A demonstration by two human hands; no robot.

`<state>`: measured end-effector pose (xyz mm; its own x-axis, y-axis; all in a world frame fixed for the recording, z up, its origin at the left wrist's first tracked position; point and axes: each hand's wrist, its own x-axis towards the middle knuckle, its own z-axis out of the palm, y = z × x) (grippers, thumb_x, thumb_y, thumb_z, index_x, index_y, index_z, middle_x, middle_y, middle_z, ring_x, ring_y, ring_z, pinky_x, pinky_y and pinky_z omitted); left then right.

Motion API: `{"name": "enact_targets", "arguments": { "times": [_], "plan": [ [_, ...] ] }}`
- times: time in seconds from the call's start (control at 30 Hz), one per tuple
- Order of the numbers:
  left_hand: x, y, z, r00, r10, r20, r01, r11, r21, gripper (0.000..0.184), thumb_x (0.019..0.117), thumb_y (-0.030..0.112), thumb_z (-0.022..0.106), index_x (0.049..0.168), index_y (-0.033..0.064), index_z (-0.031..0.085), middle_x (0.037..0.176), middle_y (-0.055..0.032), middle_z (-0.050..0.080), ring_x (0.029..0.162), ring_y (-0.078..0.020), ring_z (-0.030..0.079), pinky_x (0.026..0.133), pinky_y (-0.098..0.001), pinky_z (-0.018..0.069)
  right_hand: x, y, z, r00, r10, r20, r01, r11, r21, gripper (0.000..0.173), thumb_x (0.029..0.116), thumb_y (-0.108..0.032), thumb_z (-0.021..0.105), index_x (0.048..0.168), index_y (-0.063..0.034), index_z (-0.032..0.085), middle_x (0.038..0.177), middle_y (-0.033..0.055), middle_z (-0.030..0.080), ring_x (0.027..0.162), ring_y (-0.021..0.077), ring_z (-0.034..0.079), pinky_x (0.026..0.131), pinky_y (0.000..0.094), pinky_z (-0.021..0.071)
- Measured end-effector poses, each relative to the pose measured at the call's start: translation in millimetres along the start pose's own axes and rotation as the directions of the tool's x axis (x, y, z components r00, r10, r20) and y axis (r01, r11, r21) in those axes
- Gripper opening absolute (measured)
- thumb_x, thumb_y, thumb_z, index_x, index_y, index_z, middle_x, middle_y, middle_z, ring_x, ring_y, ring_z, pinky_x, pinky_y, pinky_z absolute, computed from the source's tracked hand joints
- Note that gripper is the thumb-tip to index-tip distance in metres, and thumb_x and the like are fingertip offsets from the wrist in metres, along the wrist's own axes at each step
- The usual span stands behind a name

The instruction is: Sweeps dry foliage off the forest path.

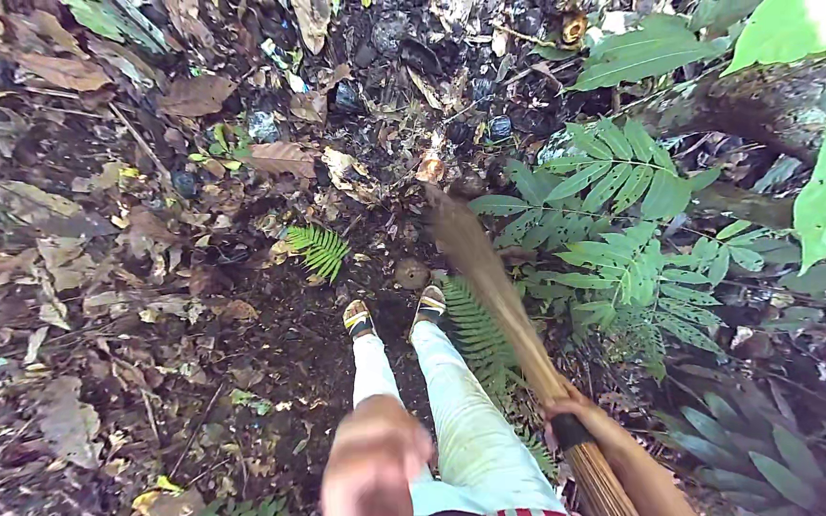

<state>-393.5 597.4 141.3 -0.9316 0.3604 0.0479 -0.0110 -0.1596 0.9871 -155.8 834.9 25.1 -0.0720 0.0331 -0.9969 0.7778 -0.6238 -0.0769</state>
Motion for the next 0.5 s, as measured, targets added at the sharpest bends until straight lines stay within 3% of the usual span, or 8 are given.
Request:
{"name": "enact_targets", "arguments": {
  "times": [0.07,0.13,0.17,0.23,0.3,0.33,0.4,0.5],
  "plan": [
    [-27.8,-51.1,-4.1,0.985,-0.17,-0.031,0.172,0.977,0.129,0.034,0.1074,0.054,0.037,0.121,0.0339,0.061,0.111,0.0219,0.063,0.101,0.0067,0.061,0.086,-0.0145,0.0513,52.3,-7.0,-5.3,0.984,-0.05,-0.171,0.072,0.99,0.121,0.05,0.1026,-0.011,0.047,0.149,-0.0103,0.027,0.077,0.0087,0.062,0.06,0.0174,0.064,0.054,0.0327,0.057],
    [-62.9,-92.4,-3.8,0.881,-0.465,-0.088,0.474,0.866,0.16,0.035,0.1088,0.035,0.043,0.122,0.0065,0.059,0.107,0.0053,0.066,0.097,-0.0009,0.064,0.085,-0.0226,0.055,116.1,-30.2,0.7,0.969,-0.039,-0.246,0.078,0.985,0.153,0.026,0.106,-0.016,0.045,0.13,-0.0055,0.042,0.073,0.0076,0.064,0.059,0.0159,0.064,0.054,0.0314,0.0566],
    [-75.8,-109.7,-1.3,0.744,-0.663,-0.084,0.668,0.732,0.136,0.039,0.1062,0.023,0.041,0.128,-0.0058,0.053,0.11,-0.0067,0.065,0.097,-0.0086,0.064,0.085,-0.0279,0.0539,137.9,-44.3,10.9,0.972,-0.015,-0.235,0.045,0.991,0.125,0.027,0.1058,-0.017,0.047,0.13,-0.0054,0.044,0.076,0.0083,0.064,0.061,0.0167,0.064,0.057,0.0322,0.0564],
    [-94.5,-142.0,2.9,0.365,-0.931,0.009,0.929,0.365,0.063,0.047,0.1075,0.021,0.038,0.146,-0.0063,0.04,0.129,-0.0199,0.06,0.109,-0.0237,0.063,0.091,-0.0404,0.0522,149.1,-59.8,47.7,0.992,-0.021,-0.121,0.021,1.0,-0.001,0.039,0.1037,-0.012,0.05,0.14,-0.008,0.037,0.081,0.01,0.063,0.065,0.019,0.065,0.06,0.0346,0.0576],
    [-112.7,-150.6,18.2,0.068,-0.976,0.206,0.998,0.067,-0.009,0.051,0.1096,0.027,0.04,0.152,-0.0011,0.036,0.142,-0.0217,0.055,0.123,-0.0302,0.06,0.101,-0.0471,0.0496,115.0,-53.6,71.4,0.999,0.007,0.037,-0.002,0.992,-0.129,0.068,0.0997,-0.006,0.054,0.156,-0.0147,0.017,0.088,0.0101,0.061,0.069,0.0193,0.065,0.064,0.036,0.0574],
    [-114.4,-148.3,30.3,-0.02,-0.945,0.327,1.0,-0.026,-0.013,0.052,0.1099,0.03,0.041,0.152,0.0002,0.038,0.142,-0.0207,0.056,0.124,-0.0303,0.06,0.103,-0.0477,0.0492,93.3,-51.7,76.3,0.993,0.015,0.119,0.008,0.982,-0.187,0.079,0.0971,-0.004,0.057,0.16,-0.0169,0.01,0.089,0.0099,0.062,0.069,0.019,0.065,0.064,0.0362,0.0578],
    [-122.6,-128.6,59.2,-0.103,-0.838,0.536,0.993,-0.116,0.009,0.05,0.1088,0.032,0.043,0.147,-0.0001,0.042,0.135,-0.0189,0.06,0.119,-0.0279,0.062,0.101,-0.0469,0.0504,46.5,-37.2,74.4,0.959,0.045,0.279,0.021,0.974,-0.228,0.093,0.0904,-0.006,0.063,0.163,-0.0218,0.006,0.093,0.0094,0.063,0.068,0.0185,0.065,0.063,0.0365,0.0584],
    [-139.2,-110.5,94.8,-0.066,-0.726,0.685,0.997,-0.083,0.009,0.035,0.1059,0.022,0.051,0.131,-0.0014,0.053,0.114,-0.0064,0.067,0.106,-0.0118,0.064,0.099,-0.0363,0.0521,1.9,-11.3,63.4,0.936,0.011,0.352,0.036,0.992,-0.124,0.105,0.0797,-0.014,0.07,0.163,-0.025,0.007,0.094,0.0071,0.067,0.067,0.0174,0.067,0.063,0.0353,0.0603]
  ]
}}
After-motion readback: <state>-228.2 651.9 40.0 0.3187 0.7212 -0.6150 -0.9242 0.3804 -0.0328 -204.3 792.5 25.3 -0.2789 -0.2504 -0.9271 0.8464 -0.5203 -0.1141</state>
